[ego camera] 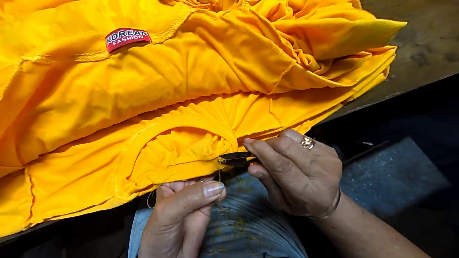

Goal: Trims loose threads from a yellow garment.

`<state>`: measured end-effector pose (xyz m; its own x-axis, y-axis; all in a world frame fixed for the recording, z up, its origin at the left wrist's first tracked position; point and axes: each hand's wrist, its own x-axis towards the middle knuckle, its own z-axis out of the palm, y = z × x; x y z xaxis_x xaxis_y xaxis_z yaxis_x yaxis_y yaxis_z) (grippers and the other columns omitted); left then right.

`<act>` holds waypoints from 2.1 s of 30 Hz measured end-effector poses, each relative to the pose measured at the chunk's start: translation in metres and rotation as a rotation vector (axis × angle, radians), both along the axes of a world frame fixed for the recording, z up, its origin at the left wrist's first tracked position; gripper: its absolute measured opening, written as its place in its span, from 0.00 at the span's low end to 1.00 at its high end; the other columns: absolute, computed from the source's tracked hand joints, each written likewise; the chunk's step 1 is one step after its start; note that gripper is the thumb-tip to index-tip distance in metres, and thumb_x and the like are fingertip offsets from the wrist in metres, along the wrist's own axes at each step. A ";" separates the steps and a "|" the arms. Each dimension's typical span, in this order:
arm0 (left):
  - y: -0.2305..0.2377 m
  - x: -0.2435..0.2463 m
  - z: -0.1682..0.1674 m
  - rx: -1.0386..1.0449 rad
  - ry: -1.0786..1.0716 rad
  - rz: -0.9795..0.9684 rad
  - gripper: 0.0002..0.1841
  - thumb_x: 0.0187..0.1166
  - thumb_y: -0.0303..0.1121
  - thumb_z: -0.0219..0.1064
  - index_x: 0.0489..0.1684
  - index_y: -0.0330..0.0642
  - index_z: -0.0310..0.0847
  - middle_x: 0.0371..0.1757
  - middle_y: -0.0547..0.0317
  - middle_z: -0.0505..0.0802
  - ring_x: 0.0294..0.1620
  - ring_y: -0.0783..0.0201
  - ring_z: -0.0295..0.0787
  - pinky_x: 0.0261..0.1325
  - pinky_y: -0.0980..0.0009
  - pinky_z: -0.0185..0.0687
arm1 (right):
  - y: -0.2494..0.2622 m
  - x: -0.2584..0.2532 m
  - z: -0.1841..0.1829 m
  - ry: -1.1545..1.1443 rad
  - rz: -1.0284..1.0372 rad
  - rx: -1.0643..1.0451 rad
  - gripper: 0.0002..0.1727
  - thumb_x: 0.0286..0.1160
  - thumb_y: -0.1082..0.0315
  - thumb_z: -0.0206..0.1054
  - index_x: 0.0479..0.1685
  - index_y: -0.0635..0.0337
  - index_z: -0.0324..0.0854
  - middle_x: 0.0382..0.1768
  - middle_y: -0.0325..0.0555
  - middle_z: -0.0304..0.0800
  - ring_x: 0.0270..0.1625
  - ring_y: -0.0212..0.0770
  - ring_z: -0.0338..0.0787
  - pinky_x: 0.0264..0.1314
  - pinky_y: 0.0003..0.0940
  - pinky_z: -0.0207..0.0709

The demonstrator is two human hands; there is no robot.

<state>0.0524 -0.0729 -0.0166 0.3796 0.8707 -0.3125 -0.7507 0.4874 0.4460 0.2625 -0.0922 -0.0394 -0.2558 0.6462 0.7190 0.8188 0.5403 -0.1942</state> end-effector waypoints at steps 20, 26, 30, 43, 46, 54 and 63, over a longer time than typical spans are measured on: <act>-0.002 -0.003 -0.005 0.166 0.226 -0.045 0.19 0.50 0.16 0.83 0.44 0.32 0.90 0.46 0.42 0.95 0.46 0.59 0.95 0.55 0.63 0.92 | 0.005 0.005 0.011 -0.020 0.007 -0.114 0.20 0.88 0.61 0.55 0.53 0.69 0.89 0.30 0.46 0.81 0.31 0.38 0.78 0.29 0.30 0.68; -0.004 -0.008 -0.009 0.216 0.255 -0.072 0.15 0.51 0.13 0.81 0.36 0.34 0.89 0.46 0.44 0.95 0.40 0.61 0.95 0.49 0.65 0.93 | 0.008 0.004 0.012 -0.027 0.000 -0.117 0.20 0.89 0.62 0.55 0.53 0.69 0.89 0.30 0.46 0.81 0.31 0.39 0.78 0.29 0.30 0.68; -0.003 -0.007 -0.012 0.211 0.156 -0.097 0.08 0.61 0.17 0.78 0.34 0.32 0.89 0.41 0.42 0.94 0.31 0.60 0.94 0.41 0.64 0.95 | 0.004 0.003 0.014 0.341 0.105 -0.296 0.21 0.93 0.62 0.50 0.47 0.68 0.86 0.32 0.39 0.82 0.33 0.25 0.79 0.33 0.17 0.71; -0.002 0.001 -0.010 0.099 0.230 0.060 0.07 0.80 0.26 0.69 0.44 0.30 0.89 0.44 0.38 0.94 0.32 0.59 0.96 0.30 0.68 0.93 | 0.006 -0.040 0.018 0.599 0.149 -0.332 0.02 0.65 0.78 0.69 0.31 0.66 0.87 0.27 0.38 0.86 0.30 0.24 0.83 0.29 0.15 0.77; -0.002 0.000 -0.009 0.114 0.295 0.072 0.06 0.79 0.26 0.69 0.40 0.31 0.91 0.37 0.39 0.95 0.32 0.58 0.96 0.38 0.64 0.95 | -0.002 -0.034 0.014 0.383 0.237 -0.271 0.08 0.76 0.70 0.63 0.33 0.63 0.84 0.25 0.39 0.81 0.29 0.27 0.79 0.28 0.20 0.71; 0.000 0.003 -0.012 0.213 0.450 -0.002 0.08 0.57 0.21 0.84 0.29 0.32 0.91 0.22 0.44 0.91 0.18 0.66 0.86 0.27 0.72 0.87 | -0.024 -0.037 0.004 0.213 0.197 -0.211 0.10 0.84 0.66 0.60 0.38 0.59 0.84 0.25 0.39 0.80 0.27 0.33 0.79 0.28 0.26 0.71; 0.001 0.000 -0.013 0.235 0.386 -0.004 0.09 0.54 0.20 0.83 0.25 0.38 0.88 0.25 0.50 0.91 0.23 0.67 0.87 0.36 0.69 0.91 | -0.031 -0.018 -0.006 0.220 0.336 -0.382 0.12 0.83 0.64 0.59 0.35 0.58 0.84 0.23 0.38 0.78 0.27 0.32 0.77 0.28 0.26 0.68</act>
